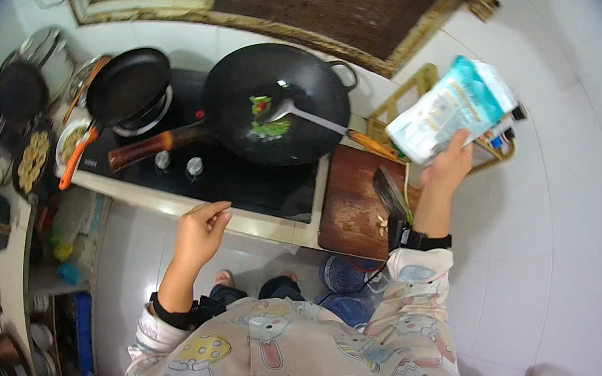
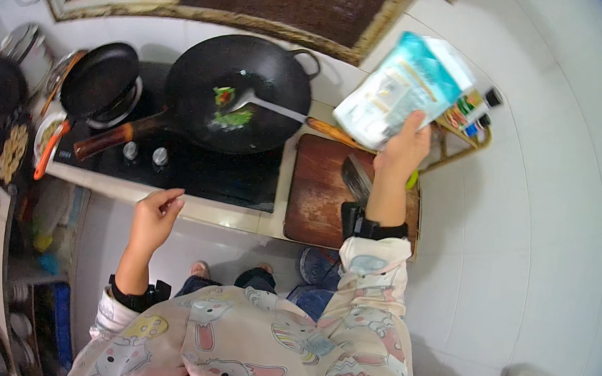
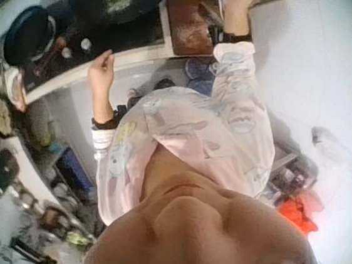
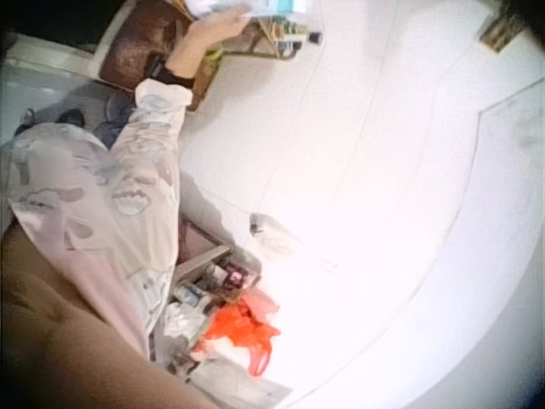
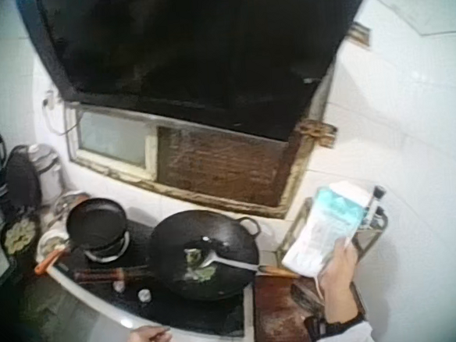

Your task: The person transfers cooked items from an electric grill to a plate, then moves to the stove to stir-fry vegetables in a wok. They add oil, chopped green onions, and lettuce, stirring continuously with a spatula.

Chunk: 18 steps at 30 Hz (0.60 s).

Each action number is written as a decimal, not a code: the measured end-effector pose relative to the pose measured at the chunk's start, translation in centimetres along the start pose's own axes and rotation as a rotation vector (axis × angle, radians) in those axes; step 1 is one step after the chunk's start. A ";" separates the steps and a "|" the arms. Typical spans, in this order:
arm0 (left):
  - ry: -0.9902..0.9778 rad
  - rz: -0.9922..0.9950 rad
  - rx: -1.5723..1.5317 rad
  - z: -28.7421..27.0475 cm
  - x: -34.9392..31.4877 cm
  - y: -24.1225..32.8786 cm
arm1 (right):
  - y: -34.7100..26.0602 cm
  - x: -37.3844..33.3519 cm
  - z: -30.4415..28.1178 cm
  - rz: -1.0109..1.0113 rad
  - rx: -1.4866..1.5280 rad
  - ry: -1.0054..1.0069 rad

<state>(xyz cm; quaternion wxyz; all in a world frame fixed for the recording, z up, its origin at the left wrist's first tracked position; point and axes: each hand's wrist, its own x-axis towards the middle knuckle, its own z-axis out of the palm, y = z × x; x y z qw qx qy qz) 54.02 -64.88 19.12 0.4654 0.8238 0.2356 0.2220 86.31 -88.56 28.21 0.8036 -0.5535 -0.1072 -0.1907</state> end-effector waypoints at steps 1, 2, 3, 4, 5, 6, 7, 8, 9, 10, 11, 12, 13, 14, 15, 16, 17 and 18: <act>-0.005 -0.004 -0.003 0.4 0.1 0.3 | -0.8 2.0 -1.6 -0.052 0.033 0.052; -0.004 -0.016 -0.012 0.8 0.1 0.7 | -1.4 3.9 -3.6 -0.140 -0.063 0.105; -0.004 -0.074 -0.021 1.2 0.2 1.1 | -1.7 6.1 -5.2 -0.196 -0.108 0.210; 0.008 -0.030 0.011 1.7 0.2 1.4 | -2.0 8.5 -7.2 -0.237 -0.290 0.299; 0.011 -0.030 0.050 2.2 0.1 1.8 | -1.7 10.8 -9.2 -0.301 -0.457 0.331; 0.025 -0.015 0.078 2.7 0.1 2.2 | -1.0 13.1 -10.7 -0.345 -0.601 0.395; -0.001 -0.035 0.136 3.2 0.1 2.6 | 0.1 15.5 -12.0 -0.399 -0.735 0.439; 0.004 -0.042 0.156 3.9 -0.1 3.1 | 1.5 17.7 -13.0 -0.417 -0.876 0.491; 0.023 -0.042 0.170 4.5 -0.2 3.6 | 3.1 19.5 -13.6 -0.434 -0.851 0.452; 0.027 -0.042 0.184 5.1 -0.4 4.1 | 5.0 21.2 -13.9 -0.418 -0.828 0.424; 0.039 -0.036 0.196 5.6 -0.5 4.6 | 6.6 22.8 -14.0 -0.363 -0.799 0.400; 0.047 -0.037 0.210 6.1 -0.6 5.1 | 8.3 23.9 -14.0 -0.311 -0.840 0.390; 0.046 -0.074 0.228 6.5 -0.7 5.6 | 9.7 24.9 -14.0 -0.310 -0.829 0.361; 0.046 -0.093 0.230 6.8 -0.8 6.0 | 11.2 25.6 -14.0 -0.308 -0.819 0.333; 0.069 -0.052 0.246 7.1 -1.0 6.5 | 12.5 26.1 -14.0 -0.346 -0.811 0.292; 0.082 -0.043 0.262 7.4 -1.0 6.8 | 13.6 26.7 -14.0 -0.320 -0.833 0.248; 0.092 -0.037 0.278 7.7 -0.9 7.1 | 14.5 27.2 -14.1 -0.298 -0.842 0.229; 0.090 -0.047 0.282 7.8 -0.8 7.2 | 15.4 27.5 -14.0 -0.297 -0.841 0.208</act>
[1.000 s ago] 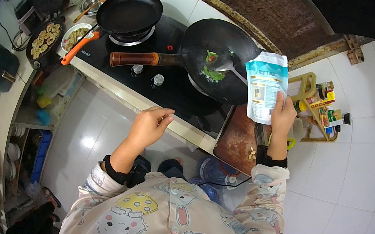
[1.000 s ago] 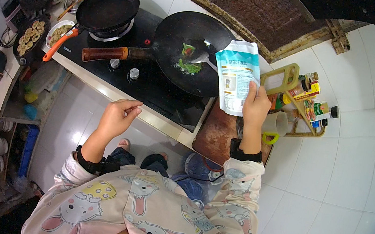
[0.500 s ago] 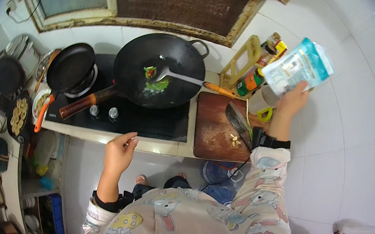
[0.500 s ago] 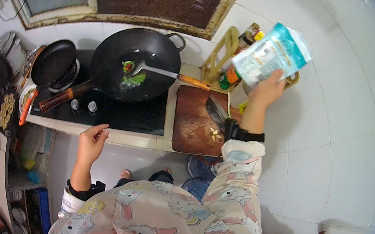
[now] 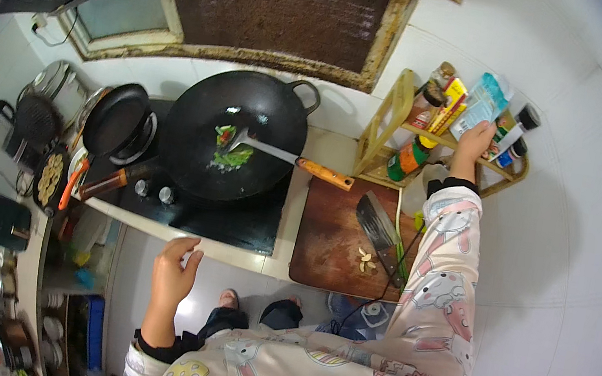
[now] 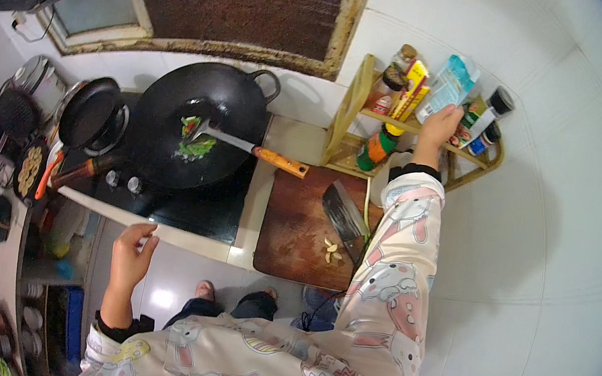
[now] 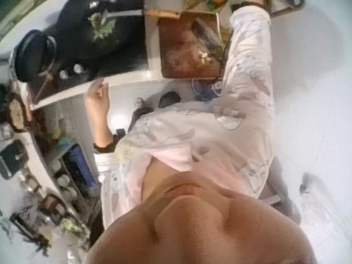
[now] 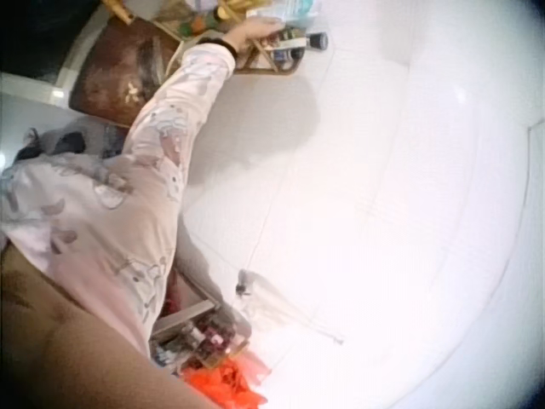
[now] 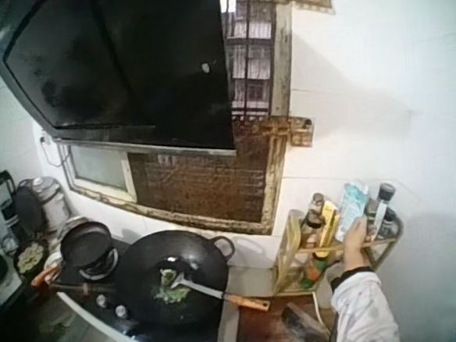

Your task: The person transfers cooked items from an electric grill to a plate, then moves to the stove to stir-fry vegetables in a wok. They add oil, chopped green onions, and lettuce, stirring continuously with a spatula.

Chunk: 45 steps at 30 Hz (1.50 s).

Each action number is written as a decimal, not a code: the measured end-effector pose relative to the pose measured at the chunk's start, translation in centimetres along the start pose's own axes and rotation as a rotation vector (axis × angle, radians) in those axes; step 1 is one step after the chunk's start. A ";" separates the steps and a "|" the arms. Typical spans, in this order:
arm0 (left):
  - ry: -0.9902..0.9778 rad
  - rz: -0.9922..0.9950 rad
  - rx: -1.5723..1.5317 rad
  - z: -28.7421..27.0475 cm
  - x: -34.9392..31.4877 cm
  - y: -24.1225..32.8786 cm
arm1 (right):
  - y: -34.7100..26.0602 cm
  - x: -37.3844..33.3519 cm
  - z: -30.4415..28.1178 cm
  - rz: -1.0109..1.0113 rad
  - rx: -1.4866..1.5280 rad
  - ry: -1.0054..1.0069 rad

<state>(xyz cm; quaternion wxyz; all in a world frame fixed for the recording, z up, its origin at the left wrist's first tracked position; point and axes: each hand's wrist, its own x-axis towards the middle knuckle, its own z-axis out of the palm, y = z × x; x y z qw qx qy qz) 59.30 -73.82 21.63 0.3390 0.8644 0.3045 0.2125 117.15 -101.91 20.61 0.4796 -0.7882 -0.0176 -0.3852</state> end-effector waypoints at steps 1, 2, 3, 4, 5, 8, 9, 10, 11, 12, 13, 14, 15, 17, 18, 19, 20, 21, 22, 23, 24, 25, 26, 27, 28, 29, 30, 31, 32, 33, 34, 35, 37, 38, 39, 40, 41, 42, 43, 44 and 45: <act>0.011 0.055 0.008 0.1 0.2 0.1 | 0.3 -0.1 0.5 -0.010 0.019 -0.037; 0.009 0.059 0.024 0.3 0.5 0.1 | 0.4 0.0 0.5 0.068 -0.111 -0.119; 0.024 0.094 0.034 0.4 0.6 0.1 | 0.3 -0.5 0.0 0.027 -0.074 -0.164; 0.008 0.074 0.006 0.6 0.8 0.1 | -0.2 -1.3 -0.2 -0.084 -0.048 -0.095; 0.011 0.081 -0.025 0.6 1.0 0.0 | -1.0 -1.7 -1.3 -0.144 -0.085 -0.089; 0.024 0.081 -0.060 0.4 1.7 -0.4 | -4.9 -7.8 -4.7 -0.371 -0.043 0.087; 0.032 0.076 -0.071 0.2 2.0 -0.6 | -6.7 -10.8 -5.3 -0.296 0.108 -0.253; 0.039 0.069 -0.082 -0.2 2.4 -0.9 | -8.4 -13.6 -5.6 -0.343 0.141 -0.616; 0.038 0.060 -0.087 -0.6 2.7 -1.2 | -10.0 -16.2 -6.1 -0.505 -0.027 -0.880; 0.024 0.034 -0.085 -1.1 2.9 -1.5 | -11.7 -18.4 -5.5 -0.697 -0.140 -0.958; 0.054 0.059 -0.080 -1.8 3.0 -1.9 | -13.2 -19.9 -5.0 -0.462 -0.132 -1.111; 0.082 0.071 -0.075 -2.5 3.4 -2.3 | -14.3 -20.3 -4.5 -0.474 -0.181 -1.188; 0.110 0.082 -0.071 -3.3 3.7 -2.8 | -15.2 -20.5 -4.2 -0.498 -0.194 -1.271; 0.159 0.096 -0.082 -5.2 4.2 -4.0 | -16.2 -21.3 -4.0 -0.504 -0.212 -1.397; 0.167 0.064 -0.078 -6.1 4.4 -4.6 | -16.6 -21.7 -4.1 -0.523 -0.166 -1.446; 0.184 0.042 -0.081 -7.0 4.7 -5.3 | -16.9 -22.4 -4.3 -0.541 -0.224 -1.448; 0.195 0.054 -0.082 -7.8 5.0 -6.0 | -17.4 -23.4 -4.6 -0.576 -0.245 -1.441; 0.208 0.054 -0.083 -8.7 5.2 -6.7 | -18.0 -24.3 -5.0 -0.577 -0.349 -1.458; 0.222 0.030 -0.092 -9.4 5.4 -7.4 | -18.9 -25.2 -5.7 -0.631 -0.342 -1.328; 0.260 0.036 -0.089 -10.1 5.8 -8.2 | -20.1 -25.5 -6.4 -0.667 -0.308 -1.281; 0.303 0.062 -0.097 -10.8 6.1 -9.0 | -21.6 -25.1 -7.3 -0.657 -0.343 -1.253; 0.336 0.053 -0.109 -11.6 6.4 -9.7 | -23.3 -24.7 -8.2 -0.646 -0.383 -1.213; 0.365 0.047 -0.076 -12.3 6.7 -10.5 | -25.1 -24.0 -9.4 -0.654 -0.407 -1.211; 0.414 0.056 -0.060 -13.0 7.0 -11.2 | -26.9 -23.4 -10.9 -0.604 -0.344 -1.224; 0.463 0.068 -0.044 -13.6 7.4 -11.9 | -28.7 -22.7 -12.4 -0.532 -0.307 -1.285; 0.511 0.082 -0.035 -14.1 7.8 -12.5 | -30.2 -22.2 -14.0 -0.580 -0.270 -1.296; 0.531 0.063 -0.056 -14.6 8.1 -13.2 | -31.4 -22.4 -15.0 -0.490 -0.311 -1.342; 0.564 0.090 -0.055 -15.0 8.4 -13.8 | -32.4 -22.8 -15.7 -0.438 -0.286 -1.376; 0.590 0.110 -0.067 -15.2 8.8 -14.3 | -32.9 -23.6 -15.6 -0.384 -0.314 -1.421; 0.610 0.107 -0.095 -15.3 9.0 -14.8 | -33.2 -24.7 -15.1 -0.343 -0.311 -1.459; 0.628 0.122 -0.118 -15.4 9.2 -15.2 | -33.3 -25.8 -14.4 -0.291 -0.301 -1.496; 0.635 0.146 -0.112 -15.3 9.4 -15.5 | -33.1 -27.1 -13.2 -0.322 -0.300 -1.468; 0.638 0.145 -0.116 -15.4 9.6 -16.2 | -32.8 -29.3 -10.2 -0.280 -0.361 -1.410; 0.635 0.148 -0.098 -15.4 9.8 -16.5 | -32.5 -30.0 -8.9 -0.346 -0.336 -1.309; 0.632 0.151 -0.076 -15.5 10.0 -16.7 | -32.3 -30.8 -7.8 -0.396 -0.308 -1.209; 0.628 0.144 -0.056 -15.5 10.2 -16.9 | -32.1 -31.7 -6.7 -0.410 -0.295 -1.162; 0.613 0.137 -0.070 -15.5 10.4 -17.1 | -31.9 -32.6 -5.8 -0.418 -0.285 -1.111; 0.596 0.119 -0.088 -15.3 10.6 -17.2 | -31.9 -33.2 -5.4 -0.405 -0.303 -1.055; 0.575 0.099 -0.105 -15.2 10.7 -17.3 | -31.9 -33.6 -5.6 -0.409 -0.326 -1.074; 0.542 0.067 -0.127 -15.1 10.8 -17.4 | -32.2 -33.9 -5.9 -0.397 -0.375 -1.087; 0.515 0.040 -0.131 -14.9 10.9 -17.4 | -32.6 -34.0 -6.4 -0.376 -0.440 -1.099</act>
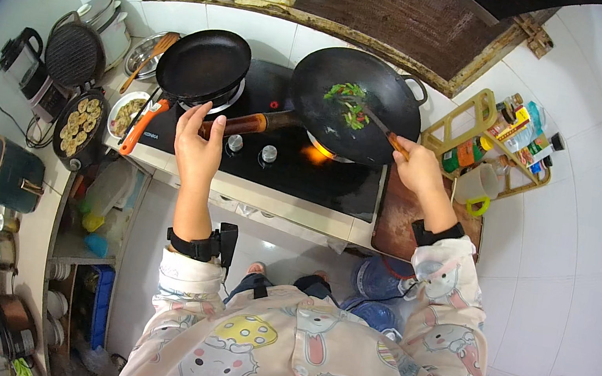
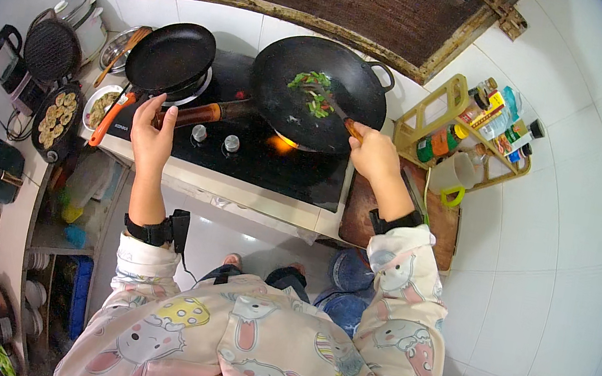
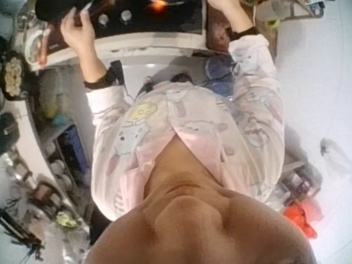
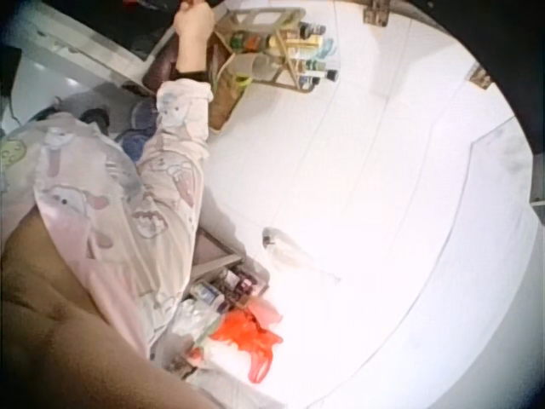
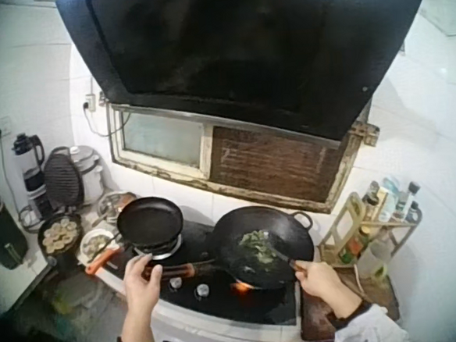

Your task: The person transfers cooked items from an electric grill to a plate, then moves to the stove to stir-fry vegetables in a wok. They add oil, chopped green onions, and lettuce, stirring continuously with a spatula.

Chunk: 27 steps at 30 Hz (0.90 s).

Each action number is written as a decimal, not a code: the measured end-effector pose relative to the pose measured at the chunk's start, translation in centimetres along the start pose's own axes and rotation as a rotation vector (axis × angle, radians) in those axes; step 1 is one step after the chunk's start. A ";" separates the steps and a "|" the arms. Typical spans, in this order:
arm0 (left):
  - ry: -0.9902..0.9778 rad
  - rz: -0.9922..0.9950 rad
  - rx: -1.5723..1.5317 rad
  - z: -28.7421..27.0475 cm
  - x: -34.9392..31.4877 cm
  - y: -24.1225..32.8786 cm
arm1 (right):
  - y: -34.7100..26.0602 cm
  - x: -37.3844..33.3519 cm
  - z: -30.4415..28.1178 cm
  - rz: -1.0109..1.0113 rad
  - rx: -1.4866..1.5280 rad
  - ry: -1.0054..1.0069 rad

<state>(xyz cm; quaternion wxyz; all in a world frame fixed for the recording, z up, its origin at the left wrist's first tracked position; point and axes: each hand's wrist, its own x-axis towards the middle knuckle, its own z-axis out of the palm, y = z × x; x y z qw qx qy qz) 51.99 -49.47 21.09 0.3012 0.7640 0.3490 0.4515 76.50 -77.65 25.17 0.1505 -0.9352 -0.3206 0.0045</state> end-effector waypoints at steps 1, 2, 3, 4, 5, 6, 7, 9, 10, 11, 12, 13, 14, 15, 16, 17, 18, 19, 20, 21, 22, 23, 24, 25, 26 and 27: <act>-0.037 -0.047 -0.003 0.1 0.0 -0.1 | 0.0 -0.8 -1.1 -0.017 -0.035 -0.007; -0.074 -0.093 -0.004 0.2 0.0 -0.2 | 0.1 -1.7 -2.7 -0.030 -0.065 -0.021; -0.065 -0.056 0.035 0.3 0.0 -0.2 | 0.2 -2.7 -4.3 -0.019 -0.090 -0.055; -0.090 -0.088 0.015 0.3 0.0 -0.3 | 0.1 -3.6 -5.9 0.015 -0.127 -0.092; -0.115 -0.132 -0.011 0.4 0.0 -0.4 | 0.2 -4.8 -7.6 -0.009 -0.123 -0.096; -0.139 -0.178 -0.072 0.4 0.0 -0.5 | 0.3 -5.8 -8.8 -0.042 -0.124 -0.090; -0.125 -0.163 -0.071 0.5 0.0 -0.6 | 0.4 -6.2 -9.5 -0.005 -0.098 -0.117; -0.142 -0.169 -0.058 0.7 0.1 -0.9 | 0.6 -6.1 -9.2 0.011 -0.112 -0.145; -0.154 -0.174 -0.062 0.7 0.2 -1.0 | 0.7 -5.8 -8.5 -0.033 -0.101 -0.135; -0.140 -0.155 -0.091 0.8 0.3 -1.1 | 0.7 -4.8 -7.1 -0.026 -0.133 -0.100; -0.153 -0.145 -0.083 0.8 0.3 -1.2 | 0.9 -3.6 -5.8 0.013 -0.113 -0.092; -0.171 -0.155 -0.088 0.7 0.3 -1.3 | 1.1 -2.3 -4.5 0.034 -0.093 -0.071; -0.191 -0.190 -0.102 0.6 0.4 -1.4 | 1.0 -1.2 -3.2 0.062 -0.059 -0.024; -0.197 -0.192 -0.131 0.5 0.3 -1.4 | 0.9 -0.2 -1.9 0.108 -0.039 0.020; -0.198 -0.182 -0.112 0.3 0.3 -1.3 | 0.6 0.6 -0.7 0.098 0.018 0.052; -0.199 -0.175 -0.110 0.2 0.3 -1.3 | 0.1 1.1 0.3 0.109 0.065 0.079; -0.207 -0.182 -0.125 0.0 0.3 -1.2 | -0.3 1.3 1.0 0.154 0.092 0.095; -0.202 -0.156 -0.103 -0.2 0.4 -1.2 | -0.8 1.1 1.3 0.101 0.128 0.068; -0.203 -0.143 -0.099 -0.4 0.5 -1.2 | -1.3 0.5 1.2 0.085 0.136 0.032; -0.204 -0.132 -0.095 -0.6 0.5 -1.2 | -1.8 -0.3 0.8 0.092 0.147 -0.008; -0.208 -0.149 -0.101 -0.9 0.6 -1.3 | -2.2 -1.4 0.0 0.066 0.119 -0.026; -0.210 -0.168 -0.107 -1.2 0.7 -1.5 | -2.4 -2.6 -1.2 0.043 0.087 -0.045; -0.209 -0.203 -0.120 -1.6 0.7 -1.7 | -2.7 -3.9 -2.5 0.019 0.054 -0.066; -0.187 -0.194 -0.179 -1.8 0.8 -1.9 | -2.8 -5.2 -4.0 0.024 0.029 -0.055; -0.185 -0.175 -0.180 -2.1 0.8 -2.1 | -2.9 -6.5 -5.5 0.018 0.006 -0.041; -0.191 -0.184 -0.192 -2.5 0.8 -2.4 | -2.9 -7.7 -6.8 0.059 -0.016 -0.066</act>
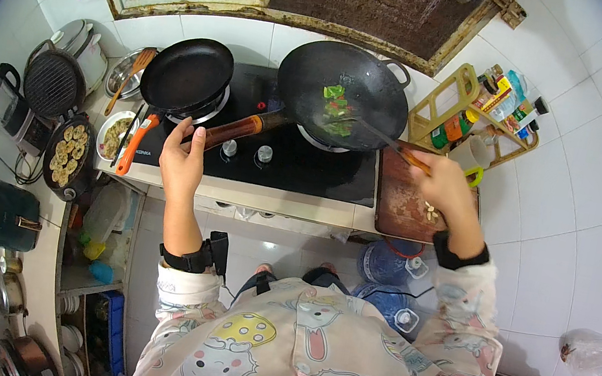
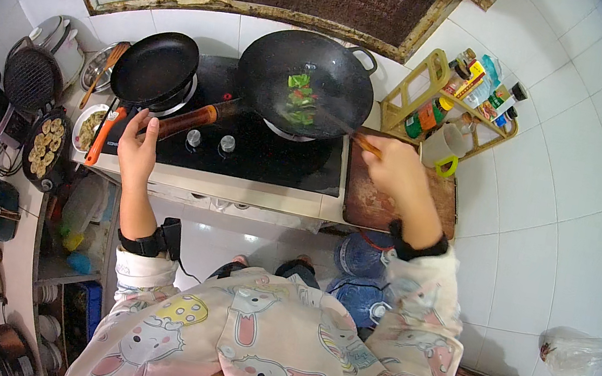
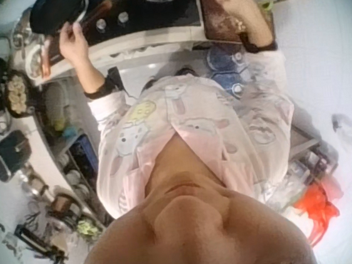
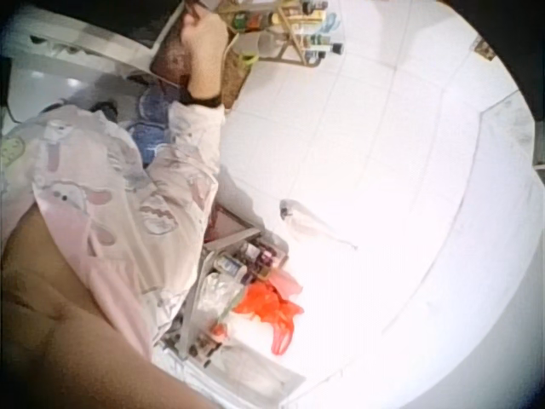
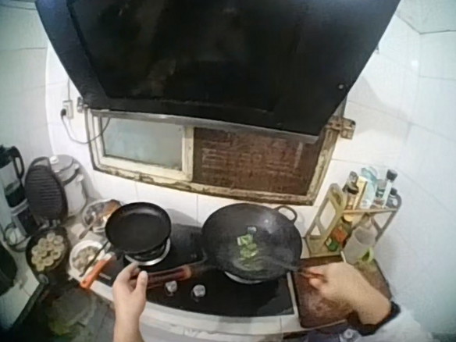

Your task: The person transfers cooked items from an electric grill to a plate, then moves to the stove to stir-fry vegetables in a wok. They add oil, chopped green onions, and lettuce, stirring continuously with a spatula.

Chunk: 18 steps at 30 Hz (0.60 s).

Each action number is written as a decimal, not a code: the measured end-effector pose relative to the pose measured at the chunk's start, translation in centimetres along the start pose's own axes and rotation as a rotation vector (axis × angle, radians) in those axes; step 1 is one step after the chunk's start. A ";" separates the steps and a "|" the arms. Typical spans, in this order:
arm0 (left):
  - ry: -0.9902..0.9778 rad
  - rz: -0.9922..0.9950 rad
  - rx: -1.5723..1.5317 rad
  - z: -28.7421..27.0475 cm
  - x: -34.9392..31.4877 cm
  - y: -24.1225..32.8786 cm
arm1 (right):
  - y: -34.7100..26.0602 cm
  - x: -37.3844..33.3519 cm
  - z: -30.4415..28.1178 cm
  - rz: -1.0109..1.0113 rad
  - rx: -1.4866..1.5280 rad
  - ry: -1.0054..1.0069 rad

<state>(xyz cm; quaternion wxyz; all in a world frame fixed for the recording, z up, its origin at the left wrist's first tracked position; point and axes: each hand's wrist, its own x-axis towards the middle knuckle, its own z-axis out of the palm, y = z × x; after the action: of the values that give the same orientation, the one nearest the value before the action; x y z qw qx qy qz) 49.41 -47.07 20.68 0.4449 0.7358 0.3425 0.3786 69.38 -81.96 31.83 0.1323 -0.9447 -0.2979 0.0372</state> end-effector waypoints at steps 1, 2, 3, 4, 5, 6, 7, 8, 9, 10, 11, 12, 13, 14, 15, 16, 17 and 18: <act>-0.006 -0.007 -0.013 -0.4 0.0 -0.2 | 0.1 -0.9 -1.0 0.016 -0.015 -0.011; -0.017 -0.018 -0.028 -0.6 0.1 -0.3 | 0.3 -1.4 -1.7 0.116 0.039 -0.054; -0.023 -0.022 -0.038 -0.6 0.1 -0.5 | 0.4 -1.4 -1.8 0.086 0.034 -0.063; -0.031 -0.024 -0.047 -0.6 0.1 -0.5 | 0.5 -1.0 -1.6 0.058 0.029 -0.071; -0.046 -0.038 -0.079 -0.5 0.1 -0.6 | 0.7 -0.5 -1.1 0.038 0.015 -0.076; -0.037 -0.003 -0.033 -0.3 0.0 -0.7 | 0.7 0.6 0.0 -0.064 0.034 -0.063; -0.030 0.018 -0.009 0.0 -0.1 -0.7 | 0.6 2.2 1.5 -0.042 -0.020 -0.035; -0.022 0.047 -0.021 0.3 -0.2 -0.6 | 0.6 3.7 2.7 0.023 0.012 -0.011; -0.045 0.023 -0.064 0.5 -0.4 -0.6 | 0.5 5.0 4.0 0.030 0.004 0.055; -0.025 0.057 0.012 0.7 -0.5 -0.4 | 0.2 6.3 5.2 0.050 -0.005 0.118; -0.014 0.090 0.019 0.8 -0.7 -0.3 | -0.2 7.3 6.4 0.079 0.023 0.152; -0.017 0.083 0.056 0.9 -0.8 -0.1 | -0.7 8.2 7.4 0.116 0.047 0.186; -0.036 0.069 0.084 0.8 -1.0 0.0 | -1.3 8.8 8.1 0.181 0.056 0.216; -0.047 0.082 0.141 0.8 -1.0 0.1 | -1.8 9.0 8.6 0.163 0.060 0.184; -0.052 0.096 0.172 0.7 -1.1 0.3 | -2.2 8.7 8.8 0.175 0.041 0.149; -0.067 0.089 0.175 0.7 -1.2 0.4 | -2.6 8.2 8.8 0.158 0.063 0.140; -0.080 0.078 0.172 0.6 -1.2 0.4 | -2.8 7.4 8.4 0.106 0.073 0.121; -0.087 0.088 0.149 0.6 -1.3 0.4 | -2.6 6.3 7.8 0.065 0.074 0.095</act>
<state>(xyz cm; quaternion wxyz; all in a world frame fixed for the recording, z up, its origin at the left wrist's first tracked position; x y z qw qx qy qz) 49.38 -48.55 20.54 0.3863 0.7969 0.3175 0.3390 71.99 -74.54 25.10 0.1801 -0.9490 -0.2587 0.0076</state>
